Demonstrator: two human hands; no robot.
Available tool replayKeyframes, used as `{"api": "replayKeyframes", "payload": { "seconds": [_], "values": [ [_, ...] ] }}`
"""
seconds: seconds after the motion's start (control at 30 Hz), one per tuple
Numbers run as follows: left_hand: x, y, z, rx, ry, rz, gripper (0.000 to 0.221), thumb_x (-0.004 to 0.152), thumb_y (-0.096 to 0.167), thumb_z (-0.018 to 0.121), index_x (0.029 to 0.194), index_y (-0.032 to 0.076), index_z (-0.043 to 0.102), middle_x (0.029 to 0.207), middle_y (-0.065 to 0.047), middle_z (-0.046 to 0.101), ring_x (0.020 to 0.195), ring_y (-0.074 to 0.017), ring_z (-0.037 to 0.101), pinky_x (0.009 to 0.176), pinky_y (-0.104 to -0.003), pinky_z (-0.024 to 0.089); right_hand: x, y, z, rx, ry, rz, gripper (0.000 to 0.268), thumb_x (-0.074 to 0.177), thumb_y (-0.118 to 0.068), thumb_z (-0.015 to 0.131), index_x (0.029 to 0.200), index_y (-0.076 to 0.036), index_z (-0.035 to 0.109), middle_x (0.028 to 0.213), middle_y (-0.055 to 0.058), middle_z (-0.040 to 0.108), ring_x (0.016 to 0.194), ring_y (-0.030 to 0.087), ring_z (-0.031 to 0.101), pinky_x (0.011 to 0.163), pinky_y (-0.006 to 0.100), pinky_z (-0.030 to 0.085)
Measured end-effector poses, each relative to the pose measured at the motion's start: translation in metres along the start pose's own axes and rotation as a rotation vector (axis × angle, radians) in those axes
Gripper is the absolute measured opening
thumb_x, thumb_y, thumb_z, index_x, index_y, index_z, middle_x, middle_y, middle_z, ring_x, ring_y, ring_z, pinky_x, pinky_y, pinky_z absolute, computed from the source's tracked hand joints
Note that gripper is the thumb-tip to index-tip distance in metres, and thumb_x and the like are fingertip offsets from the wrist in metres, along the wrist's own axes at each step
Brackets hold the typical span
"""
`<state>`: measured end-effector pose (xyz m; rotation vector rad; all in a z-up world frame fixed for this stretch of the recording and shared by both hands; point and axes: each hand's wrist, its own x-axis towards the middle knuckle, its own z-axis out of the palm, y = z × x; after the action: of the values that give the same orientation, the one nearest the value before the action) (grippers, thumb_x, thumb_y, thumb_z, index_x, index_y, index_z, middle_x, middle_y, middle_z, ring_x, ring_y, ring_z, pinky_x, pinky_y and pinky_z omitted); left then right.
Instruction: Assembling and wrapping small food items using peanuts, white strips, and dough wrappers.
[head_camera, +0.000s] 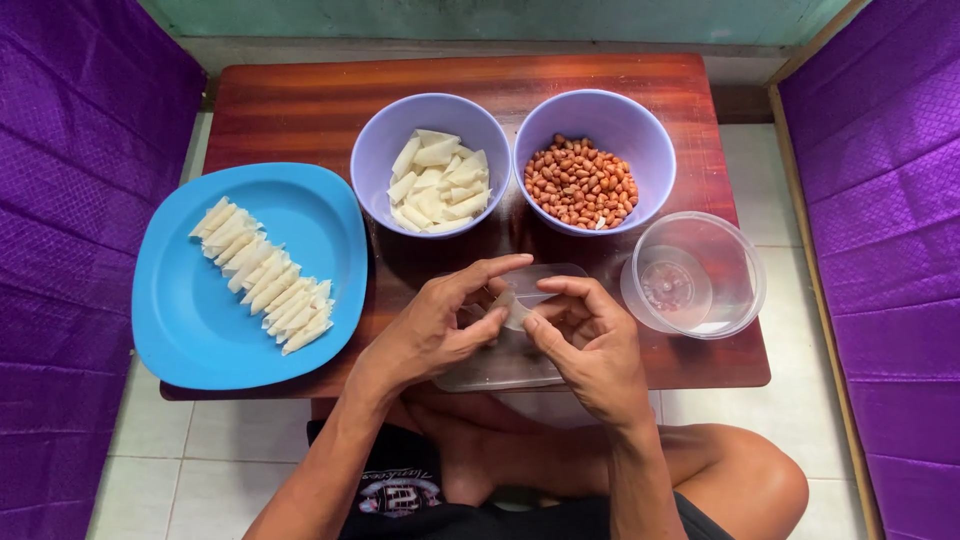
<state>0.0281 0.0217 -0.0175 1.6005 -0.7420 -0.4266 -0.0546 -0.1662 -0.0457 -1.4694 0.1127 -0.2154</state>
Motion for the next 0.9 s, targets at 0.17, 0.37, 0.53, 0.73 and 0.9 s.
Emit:
{"api": "replayKeyframes", "payload": {
  "seconds": [0.17, 0.37, 0.53, 0.73, 0.9],
  "values": [
    [0.002, -0.022, 0.006, -0.08, 0.081, 0.041, 0.03, 0.091, -0.004, 0.058, 0.117, 0.005, 0.07, 0.092, -0.013, 0.065, 0.058, -0.0173, 0.067, 0.051, -0.032, 0.063, 0.001, 0.012, -0.005, -0.026, 0.016, -0.04, 0.032, 0.086, 0.003, 0.076, 0.117, 0.003, 0.068, 0.081, 0.016, 0.073, 0.071, 0.015, 0.066, 0.064, 0.03, 0.059],
    [0.0, -0.028, 0.005, -0.013, 0.145, 0.095, 0.019, 0.084, 0.007, 0.079, 0.103, 0.005, 0.079, 0.085, -0.01, 0.069, 0.064, -0.0133, 0.064, 0.046, -0.025, 0.056, 0.003, 0.002, -0.002, -0.087, 0.009, -0.187, 0.008, 0.089, 0.004, 0.071, 0.096, 0.002, 0.075, 0.079, 0.015, 0.069, 0.062, 0.016, 0.064, 0.057, 0.03, 0.057],
    [-0.001, -0.038, 0.005, -0.129, 0.198, 0.065, 0.022, 0.085, 0.003, 0.079, 0.107, 0.002, 0.077, 0.086, -0.01, 0.069, 0.073, -0.011, 0.065, 0.053, -0.023, 0.061, 0.002, -0.004, 0.0, -0.162, 0.048, -0.249, 0.013, 0.093, -0.002, 0.067, 0.091, 0.0, 0.079, 0.082, 0.014, 0.07, 0.056, 0.013, 0.064, 0.052, 0.028, 0.056],
    [-0.003, -0.039, 0.007, -0.34, 0.259, -0.024, 0.042, 0.089, 0.0, 0.074, 0.129, -0.002, 0.064, 0.094, -0.012, 0.067, 0.082, -0.0151, 0.07, 0.066, -0.028, 0.066, 0.001, -0.003, 0.008, -0.19, 0.075, -0.227, 0.008, 0.088, 0.0, 0.074, 0.095, 0.004, 0.078, 0.086, 0.016, 0.071, 0.062, 0.015, 0.066, 0.053, 0.03, 0.059],
    [-0.005, -0.036, 0.007, -0.283, 0.141, 0.022, 0.043, 0.087, 0.002, 0.076, 0.13, 0.001, 0.065, 0.091, -0.009, 0.07, 0.08, -0.0128, 0.069, 0.064, -0.025, 0.061, 0.0, -0.021, 0.021, -0.172, 0.031, -0.057, 0.04, 0.085, 0.001, 0.078, 0.124, 0.001, 0.072, 0.088, 0.011, 0.076, 0.079, 0.012, 0.065, 0.068, 0.03, 0.061]
  ]
}}
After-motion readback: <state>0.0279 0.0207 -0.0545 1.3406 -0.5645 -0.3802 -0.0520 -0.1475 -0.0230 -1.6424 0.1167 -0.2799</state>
